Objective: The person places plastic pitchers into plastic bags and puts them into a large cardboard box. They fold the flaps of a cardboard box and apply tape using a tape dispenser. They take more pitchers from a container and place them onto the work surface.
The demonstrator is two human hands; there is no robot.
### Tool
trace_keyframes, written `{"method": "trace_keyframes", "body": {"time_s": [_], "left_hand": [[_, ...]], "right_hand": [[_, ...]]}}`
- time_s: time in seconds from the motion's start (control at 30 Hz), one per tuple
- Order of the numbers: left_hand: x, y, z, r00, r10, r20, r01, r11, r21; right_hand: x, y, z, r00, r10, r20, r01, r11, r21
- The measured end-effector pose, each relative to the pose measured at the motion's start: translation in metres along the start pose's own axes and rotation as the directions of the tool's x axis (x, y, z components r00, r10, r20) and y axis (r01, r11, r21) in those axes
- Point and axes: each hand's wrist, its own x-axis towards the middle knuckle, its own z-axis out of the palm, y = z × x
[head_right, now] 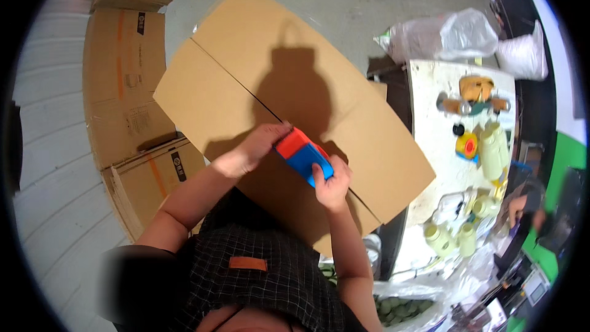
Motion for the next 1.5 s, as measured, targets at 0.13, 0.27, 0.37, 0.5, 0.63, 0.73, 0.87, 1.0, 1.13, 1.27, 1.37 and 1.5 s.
{"method": "trace_keyframes", "body": {"time_s": [0.13, 0.27, 0.37, 0.5, 0.63, 0.73, 0.87, 1.0, 1.13, 1.27, 1.37, 1.5], "left_hand": [[0.009, 0.003, -0.008, 0.989, -0.050, -0.136, 0.029, 0.989, -0.147], [0.037, 0.077, -0.113, 0.808, 0.478, -0.343, -0.479, 0.873, 0.089], [0.054, 0.177, -0.233, 0.645, 0.609, -0.462, -0.252, 0.740, 0.624], [0.098, 0.216, -0.382, 0.768, 0.547, -0.333, 0.025, 0.493, 0.869], [0.132, 0.172, -0.396, 0.940, 0.244, -0.239, 0.197, 0.181, 0.963], [0.144, 0.172, -0.340, 0.938, 0.237, -0.252, 0.332, -0.413, 0.848], [0.102, 0.179, -0.255, 0.802, 0.525, -0.284, 0.281, 0.089, 0.956], [0.088, 0.170, -0.221, 0.668, 0.698, -0.256, 0.411, -0.059, 0.910], [0.100, 0.173, -0.237, 0.687, 0.677, -0.265, 0.478, -0.146, 0.866], [0.117, 0.178, -0.250, 0.641, 0.742, -0.198, 0.569, -0.285, 0.771], [0.121, 0.182, -0.199, 0.627, 0.729, -0.274, 0.651, -0.298, 0.698], [0.124, 0.179, -0.249, 0.574, 0.668, -0.473, 0.641, -0.007, 0.767]], "right_hand": [[0.010, -0.024, 0.002, 0.998, -0.051, 0.033, 0.052, 0.998, -0.028], [0.052, -0.065, 0.049, 0.999, 0.027, 0.022, -0.028, 0.997, 0.065], [0.110, -0.091, 0.110, 0.992, -0.122, -0.025, 0.123, 0.991, 0.057], [0.150, -0.117, 0.159, 0.962, -0.269, 0.047, 0.269, 0.963, 0.017], [0.147, -0.106, 0.166, 0.950, -0.262, 0.169, 0.285, 0.950, -0.131], [0.140, -0.089, 0.154, 0.968, -0.235, 0.081, 0.237, 0.971, -0.009], [0.132, -0.118, 0.137, 0.947, -0.129, 0.294, 0.156, 0.985, -0.069], [0.095, -0.096, 0.071, 0.924, -0.196, 0.329, 0.258, 0.953, -0.157], [-0.012, -0.050, -0.103, 0.932, -0.092, 0.351, 0.241, 0.880, -0.409], [-0.119, -0.037, -0.267, 0.828, 0.416, 0.375, 0.004, 0.665, -0.747], [-0.155, 0.033, -0.269, 0.786, 0.555, 0.271, -0.146, 0.592, -0.792], [-0.135, 0.160, -0.176, 0.709, 0.674, 0.209, -0.286, 0.545, -0.788]]}}
